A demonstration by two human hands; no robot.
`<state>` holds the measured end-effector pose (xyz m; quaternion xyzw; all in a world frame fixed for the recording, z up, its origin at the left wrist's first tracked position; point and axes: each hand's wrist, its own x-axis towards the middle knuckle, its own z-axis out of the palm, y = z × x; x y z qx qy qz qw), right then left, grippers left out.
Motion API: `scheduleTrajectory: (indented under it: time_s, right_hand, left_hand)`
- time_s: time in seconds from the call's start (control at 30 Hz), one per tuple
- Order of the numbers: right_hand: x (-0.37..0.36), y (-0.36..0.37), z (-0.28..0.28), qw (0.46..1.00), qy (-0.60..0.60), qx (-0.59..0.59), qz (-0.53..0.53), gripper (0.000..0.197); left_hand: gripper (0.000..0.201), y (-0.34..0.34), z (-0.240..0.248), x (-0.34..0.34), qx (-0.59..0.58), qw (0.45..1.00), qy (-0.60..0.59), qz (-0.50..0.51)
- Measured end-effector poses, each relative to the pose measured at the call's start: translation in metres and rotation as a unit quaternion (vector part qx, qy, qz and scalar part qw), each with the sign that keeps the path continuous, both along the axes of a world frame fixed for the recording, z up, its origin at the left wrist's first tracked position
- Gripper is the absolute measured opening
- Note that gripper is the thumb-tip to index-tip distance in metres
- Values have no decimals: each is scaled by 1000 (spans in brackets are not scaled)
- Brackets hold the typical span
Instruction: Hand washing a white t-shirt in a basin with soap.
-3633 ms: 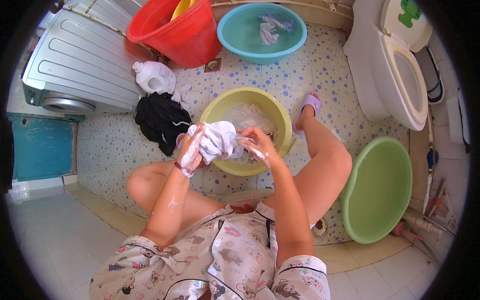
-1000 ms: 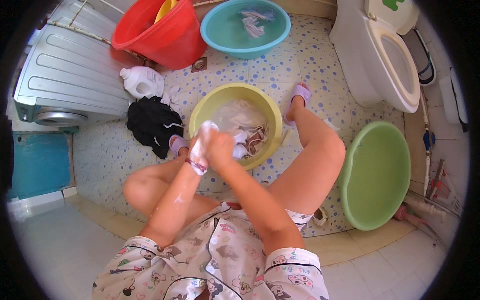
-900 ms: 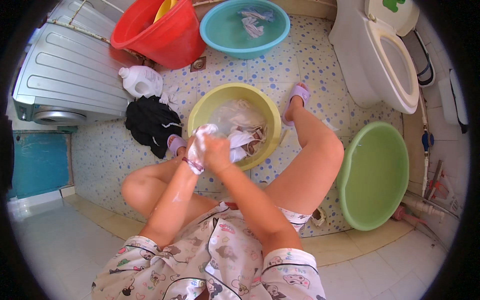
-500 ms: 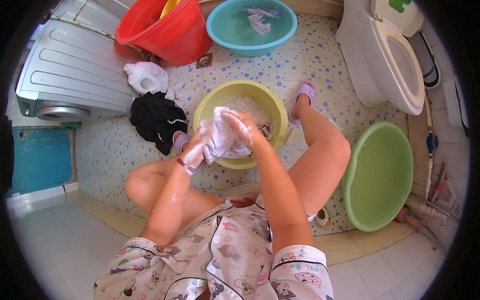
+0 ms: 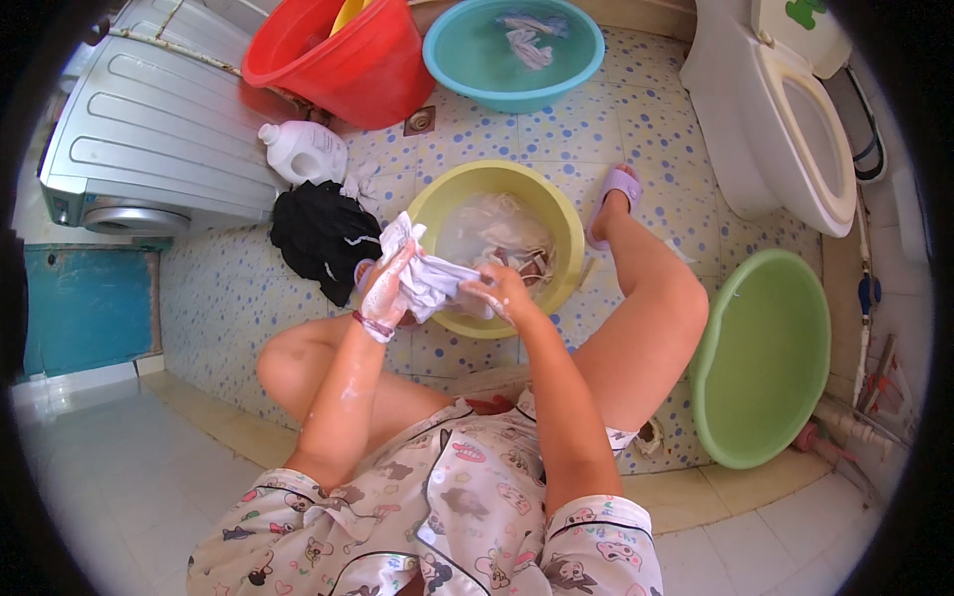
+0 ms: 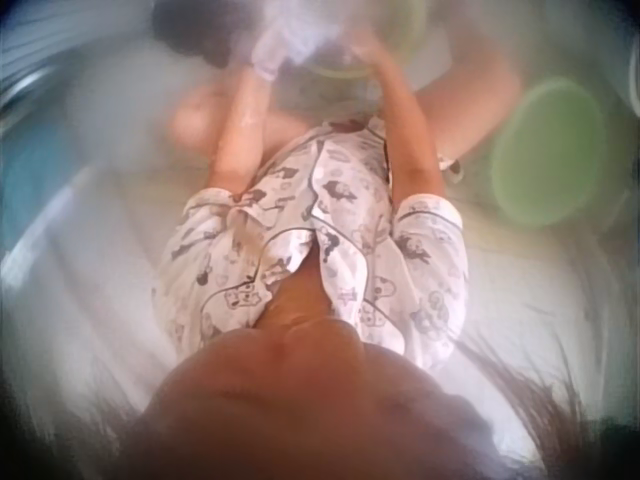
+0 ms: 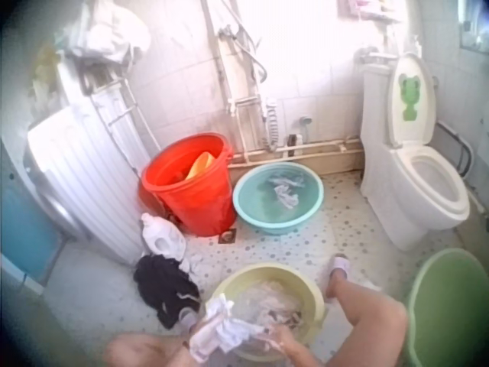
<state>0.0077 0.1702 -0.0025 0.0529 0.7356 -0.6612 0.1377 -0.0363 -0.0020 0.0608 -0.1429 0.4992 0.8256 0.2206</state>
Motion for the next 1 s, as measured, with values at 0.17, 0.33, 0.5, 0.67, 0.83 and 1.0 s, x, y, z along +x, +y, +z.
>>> scheduleTrajectory:
  time_s: [0.17,0.33,0.5,0.67,0.83,1.0]
  right_hand:
    - [4,-32,34,978,146,58,-135,18]
    - [-2,-64,60,895,421,151,-4,18]
    - [-25,-63,61,916,240,263,-184,23]
    - [-21,-71,35,872,382,281,-124,30]
    - [-18,-83,67,935,226,200,-185,23]
    - [-15,-72,52,923,266,227,-161,28]
  left_hand:
    - [19,11,2,-5,36,997,-26,64]
    - [20,10,-32,-7,169,977,-125,37]
    - [20,27,-26,-9,62,983,-131,116]
    - [22,18,-33,-10,87,992,-86,39]
    - [24,-9,-69,-11,179,976,-123,10]
    - [21,19,-26,-14,79,974,-174,119]
